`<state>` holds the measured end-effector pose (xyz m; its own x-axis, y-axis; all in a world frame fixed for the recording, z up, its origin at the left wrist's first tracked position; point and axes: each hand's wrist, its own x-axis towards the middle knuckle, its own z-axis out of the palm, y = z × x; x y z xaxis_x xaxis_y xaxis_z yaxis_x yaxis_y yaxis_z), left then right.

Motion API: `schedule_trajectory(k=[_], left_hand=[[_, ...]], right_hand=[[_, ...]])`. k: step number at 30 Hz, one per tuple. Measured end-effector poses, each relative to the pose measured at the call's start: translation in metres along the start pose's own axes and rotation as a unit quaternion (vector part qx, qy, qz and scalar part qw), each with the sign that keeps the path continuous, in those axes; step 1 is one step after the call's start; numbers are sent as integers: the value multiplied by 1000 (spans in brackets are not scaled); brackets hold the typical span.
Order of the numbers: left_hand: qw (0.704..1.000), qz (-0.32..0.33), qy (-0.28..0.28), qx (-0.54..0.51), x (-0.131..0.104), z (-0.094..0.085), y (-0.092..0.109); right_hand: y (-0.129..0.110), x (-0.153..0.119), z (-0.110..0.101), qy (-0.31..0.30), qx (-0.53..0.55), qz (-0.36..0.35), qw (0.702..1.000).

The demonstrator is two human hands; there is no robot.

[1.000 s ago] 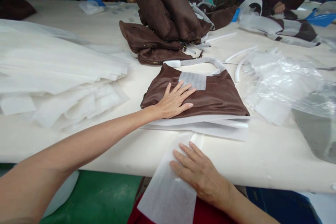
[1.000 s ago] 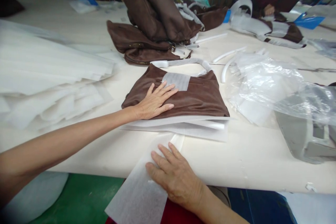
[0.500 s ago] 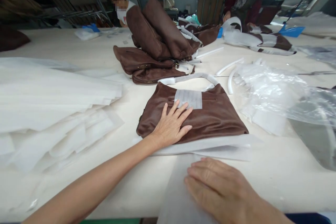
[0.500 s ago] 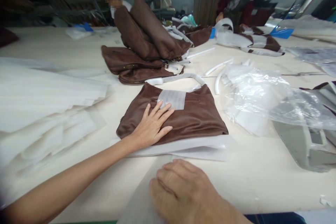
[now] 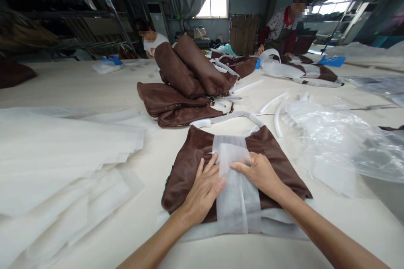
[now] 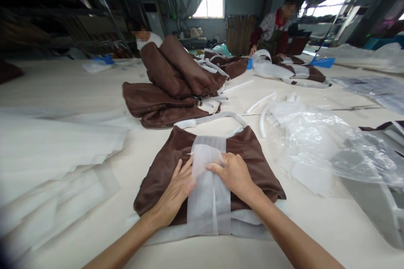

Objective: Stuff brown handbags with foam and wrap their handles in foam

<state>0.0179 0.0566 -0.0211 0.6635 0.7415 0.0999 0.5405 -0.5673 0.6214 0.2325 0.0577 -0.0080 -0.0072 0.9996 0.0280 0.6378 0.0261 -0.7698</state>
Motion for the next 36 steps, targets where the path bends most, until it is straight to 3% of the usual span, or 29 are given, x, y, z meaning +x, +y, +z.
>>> schedule_trajectory(k=[6,7,9,11,12,14,16,22,28,31,34,36], left_hand=[[992,-55,93,-65,10,13,4],[988,-68,112,-80,12,15,5],[980,-84,138,-113,14,18,7],[974,-95,149,-140,14,18,8],[972,-98,152,-149,14,18,8],[970,-98,155,-158,14,17,9],[969,-98,157,-165,14,17,9],[957,-117,188,-186,19,18,7],[950,-124,202,-202,20,14,1],[941,-122,265,-171,15,9,9],[943,-22,329,-52,8,7,24],[958,82,274,28,6,6,30]], right_hand=[[2,1,2,19,18,-5,1000],[1,-1,0,50,29,-6,998],[-3,-12,-5,175,29,-28,984],[-9,-28,-10,289,1,-111,951],[-14,-36,-11,299,-19,-177,937],[-21,-48,-8,228,-68,-310,921],[-25,-51,0,138,-143,-374,906],[-13,-29,29,20,-323,-281,903],[-8,-28,38,16,-335,-214,918],[-8,-29,42,25,-326,-198,924],[-4,-29,44,28,-325,-196,925],[-2,-29,46,21,-328,-206,922]])
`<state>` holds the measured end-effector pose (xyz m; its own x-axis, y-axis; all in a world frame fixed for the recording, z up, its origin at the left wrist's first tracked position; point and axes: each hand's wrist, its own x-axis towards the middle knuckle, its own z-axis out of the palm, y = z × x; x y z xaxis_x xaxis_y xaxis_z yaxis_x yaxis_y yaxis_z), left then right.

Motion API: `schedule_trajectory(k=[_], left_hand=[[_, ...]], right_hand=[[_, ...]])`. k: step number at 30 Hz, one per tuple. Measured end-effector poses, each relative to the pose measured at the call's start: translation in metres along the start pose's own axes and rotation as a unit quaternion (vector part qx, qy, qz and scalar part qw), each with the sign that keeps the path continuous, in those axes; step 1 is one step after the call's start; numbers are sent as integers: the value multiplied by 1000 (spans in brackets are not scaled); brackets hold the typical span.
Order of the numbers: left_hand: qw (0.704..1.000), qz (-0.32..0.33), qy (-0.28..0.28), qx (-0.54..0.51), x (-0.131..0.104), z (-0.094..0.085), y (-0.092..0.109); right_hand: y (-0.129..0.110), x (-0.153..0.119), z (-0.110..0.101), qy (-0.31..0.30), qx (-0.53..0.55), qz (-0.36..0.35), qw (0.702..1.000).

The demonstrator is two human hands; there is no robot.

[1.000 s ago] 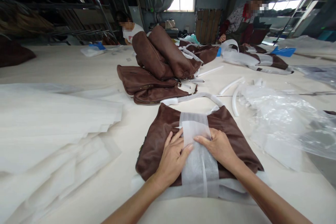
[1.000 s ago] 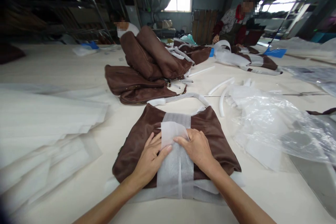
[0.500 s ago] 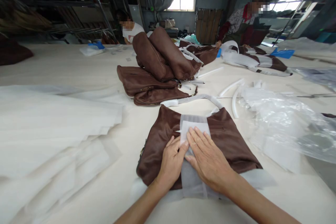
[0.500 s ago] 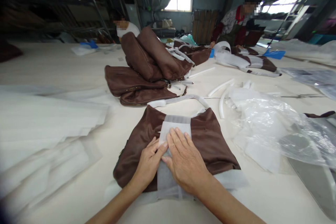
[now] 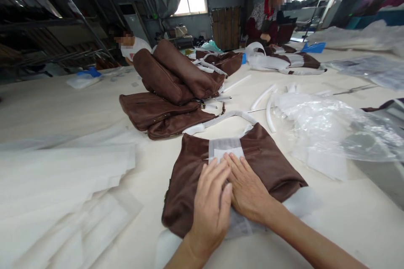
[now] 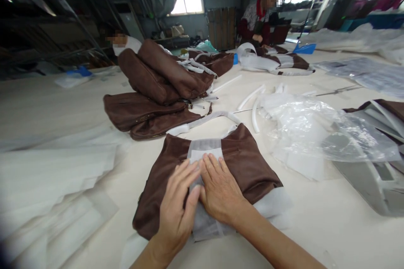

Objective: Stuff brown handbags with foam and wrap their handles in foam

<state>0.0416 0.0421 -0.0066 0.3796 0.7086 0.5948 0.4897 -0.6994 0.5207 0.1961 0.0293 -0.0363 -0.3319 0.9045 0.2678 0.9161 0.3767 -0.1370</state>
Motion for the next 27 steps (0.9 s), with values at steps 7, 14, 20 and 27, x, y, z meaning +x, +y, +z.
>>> schedule_trajectory(k=[7,14,20,27], left_hand=[[992,-116,-35,28,24,-11,-33],[982,-74,-153,88,25,-12,-47],[984,-14,-113,139,25,-5,-48],[985,71,-98,125,19,0,-48]], right_hand=[[-1,1,-1,-3,27,31,999],[1,-3,-1,15,14,16,1000],[3,-4,4,39,7,7,999],[-1,-8,0,97,-20,-9,995]])
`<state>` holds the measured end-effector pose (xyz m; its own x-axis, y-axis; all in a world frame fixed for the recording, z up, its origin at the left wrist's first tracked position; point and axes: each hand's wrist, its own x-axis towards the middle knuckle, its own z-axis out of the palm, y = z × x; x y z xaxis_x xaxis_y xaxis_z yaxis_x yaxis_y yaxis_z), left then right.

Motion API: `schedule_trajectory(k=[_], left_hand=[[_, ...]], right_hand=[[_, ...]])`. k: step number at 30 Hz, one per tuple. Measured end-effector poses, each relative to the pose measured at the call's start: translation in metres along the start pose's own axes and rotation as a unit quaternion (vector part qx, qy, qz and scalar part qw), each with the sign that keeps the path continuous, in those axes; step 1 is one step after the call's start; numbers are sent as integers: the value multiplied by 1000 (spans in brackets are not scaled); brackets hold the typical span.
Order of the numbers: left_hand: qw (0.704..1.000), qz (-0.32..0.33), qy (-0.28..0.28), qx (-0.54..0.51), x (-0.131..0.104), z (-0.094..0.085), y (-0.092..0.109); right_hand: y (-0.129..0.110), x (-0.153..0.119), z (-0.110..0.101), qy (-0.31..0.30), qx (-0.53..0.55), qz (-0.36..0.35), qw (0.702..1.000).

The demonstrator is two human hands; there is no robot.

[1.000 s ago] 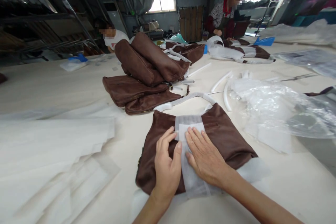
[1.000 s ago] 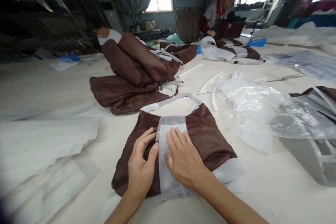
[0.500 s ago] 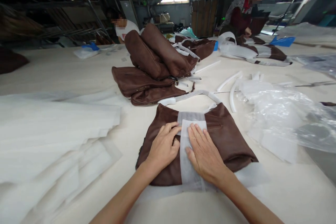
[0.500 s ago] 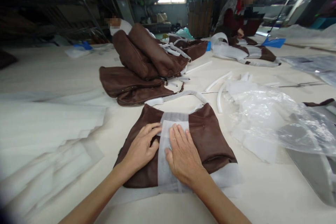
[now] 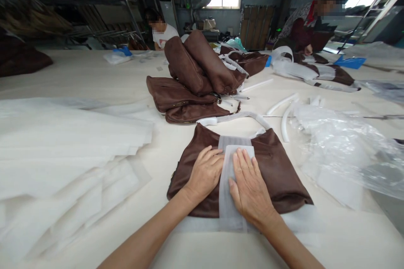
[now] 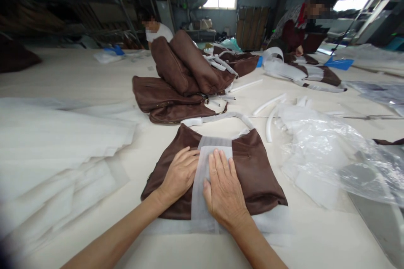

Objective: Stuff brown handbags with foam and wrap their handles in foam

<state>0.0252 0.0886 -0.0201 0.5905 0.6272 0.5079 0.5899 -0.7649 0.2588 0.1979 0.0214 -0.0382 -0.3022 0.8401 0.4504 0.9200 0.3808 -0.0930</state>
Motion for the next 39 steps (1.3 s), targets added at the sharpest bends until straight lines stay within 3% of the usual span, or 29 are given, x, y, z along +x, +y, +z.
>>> schedule_trajectory(k=[4,9,15,18,23,24,28,31,34,39], left_hand=[[999,25,2,-23,-7,6,3],[999,8,-12,-40,-9,7,8],[979,-118,-53,-155,-6,-4,9],[976,-149,-34,-155,-2,-7,12],[994,-89,66,-13,3,-18,33],[996,-67,65,-7,3,-19,37],[996,37,-75,-23,-3,-5,37],[990,4,-142,9,-9,14,27],[987,-23,-158,30,-13,23,21],[987,-10,-134,87,-15,26,20]], right_hand=[[-2,1,-2,-3,-8,-2,1000],[-3,7,1,-40,-3,33,999],[-3,12,4,-84,21,59,994],[-3,14,5,-94,26,68,993],[-1,16,5,-114,28,68,991],[-1,16,6,-117,26,62,991],[-1,16,7,-121,16,42,992],[-1,17,6,-127,24,51,990],[2,20,3,-132,36,78,988],[11,24,-14,-123,61,144,980]])
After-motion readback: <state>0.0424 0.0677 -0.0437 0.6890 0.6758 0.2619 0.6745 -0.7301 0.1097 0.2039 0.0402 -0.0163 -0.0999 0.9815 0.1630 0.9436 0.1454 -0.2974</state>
